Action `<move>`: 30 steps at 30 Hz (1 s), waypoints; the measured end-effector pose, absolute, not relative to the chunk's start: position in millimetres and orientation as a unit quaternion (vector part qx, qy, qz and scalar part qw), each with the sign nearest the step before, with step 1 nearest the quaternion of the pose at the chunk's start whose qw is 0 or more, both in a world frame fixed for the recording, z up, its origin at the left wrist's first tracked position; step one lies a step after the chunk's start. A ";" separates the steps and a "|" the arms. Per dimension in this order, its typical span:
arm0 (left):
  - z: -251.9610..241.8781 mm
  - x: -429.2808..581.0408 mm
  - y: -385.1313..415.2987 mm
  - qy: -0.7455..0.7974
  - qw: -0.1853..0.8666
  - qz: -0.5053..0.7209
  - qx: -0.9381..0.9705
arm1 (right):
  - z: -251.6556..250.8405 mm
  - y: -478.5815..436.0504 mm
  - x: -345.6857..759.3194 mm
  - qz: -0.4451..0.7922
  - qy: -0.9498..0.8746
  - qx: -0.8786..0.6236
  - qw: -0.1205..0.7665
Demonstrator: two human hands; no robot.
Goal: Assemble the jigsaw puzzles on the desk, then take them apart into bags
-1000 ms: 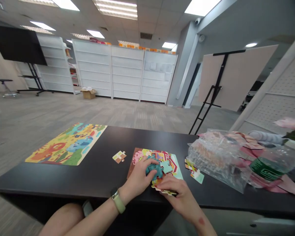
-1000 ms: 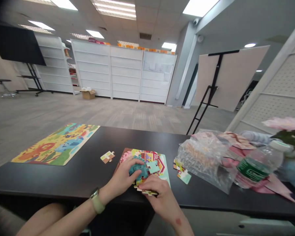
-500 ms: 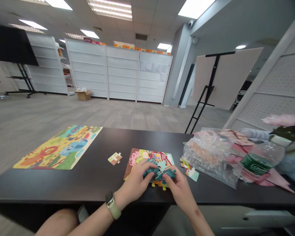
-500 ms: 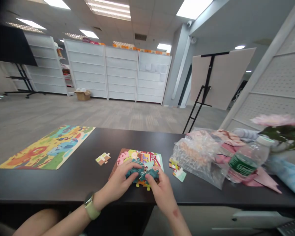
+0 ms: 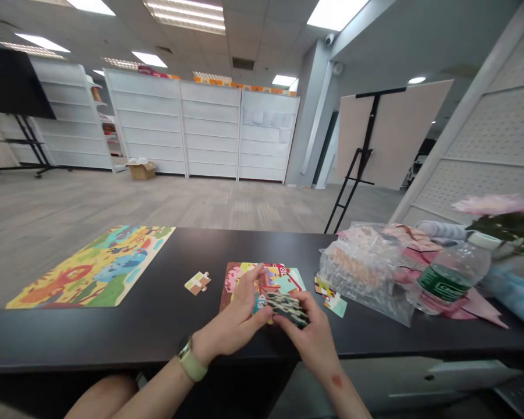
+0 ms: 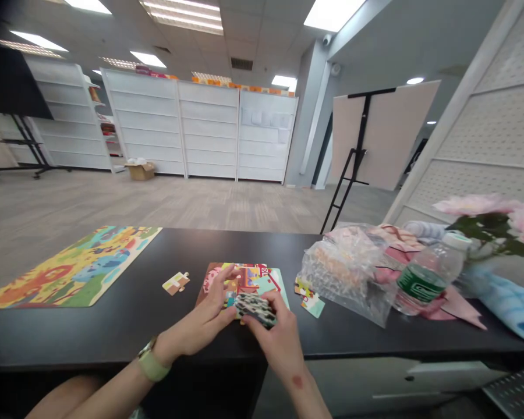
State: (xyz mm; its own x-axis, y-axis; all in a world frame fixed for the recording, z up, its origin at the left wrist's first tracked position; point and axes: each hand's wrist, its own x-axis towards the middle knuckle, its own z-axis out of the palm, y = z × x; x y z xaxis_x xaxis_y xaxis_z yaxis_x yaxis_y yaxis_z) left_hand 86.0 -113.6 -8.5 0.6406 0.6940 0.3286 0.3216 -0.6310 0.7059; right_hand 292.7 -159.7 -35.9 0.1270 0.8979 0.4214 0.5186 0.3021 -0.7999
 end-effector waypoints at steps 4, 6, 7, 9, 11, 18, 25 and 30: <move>-0.3 75.7 -110.0 0.321 0.223 0.207 0.897 | -27.8 -153.2 329.3 0.127 -0.538 -0.615 0.563; -5.8 72.8 -108.6 0.354 0.178 0.166 0.903 | -26.7 -149.3 345.5 0.104 -0.551 -0.633 0.535; -9.9 71.2 -107.1 0.370 0.159 0.156 0.902 | -27.7 -147.3 350.9 0.093 -0.566 -0.635 0.517; -16.9 65.8 -102.5 0.390 0.133 0.147 0.899 | -31.9 -143.4 355.9 0.068 -0.607 -0.628 0.482; -19.5 57.0 -97.6 0.397 0.129 0.138 0.898 | -36.7 -140.2 354.7 0.050 -0.659 -0.611 0.436; -5.6 30.7 -115.1 0.346 0.168 0.093 0.918 | -39.9 -137.2 347.7 0.022 -0.725 -0.585 0.362; -6.2 36.7 -149.4 0.357 0.120 0.118 0.919 | -36.7 -136.2 348.7 0.038 -0.719 -0.596 0.356; -6.7 43.7 -150.1 0.315 0.140 0.153 0.926 | -38.2 -136.4 348.8 0.043 -0.717 -0.600 0.352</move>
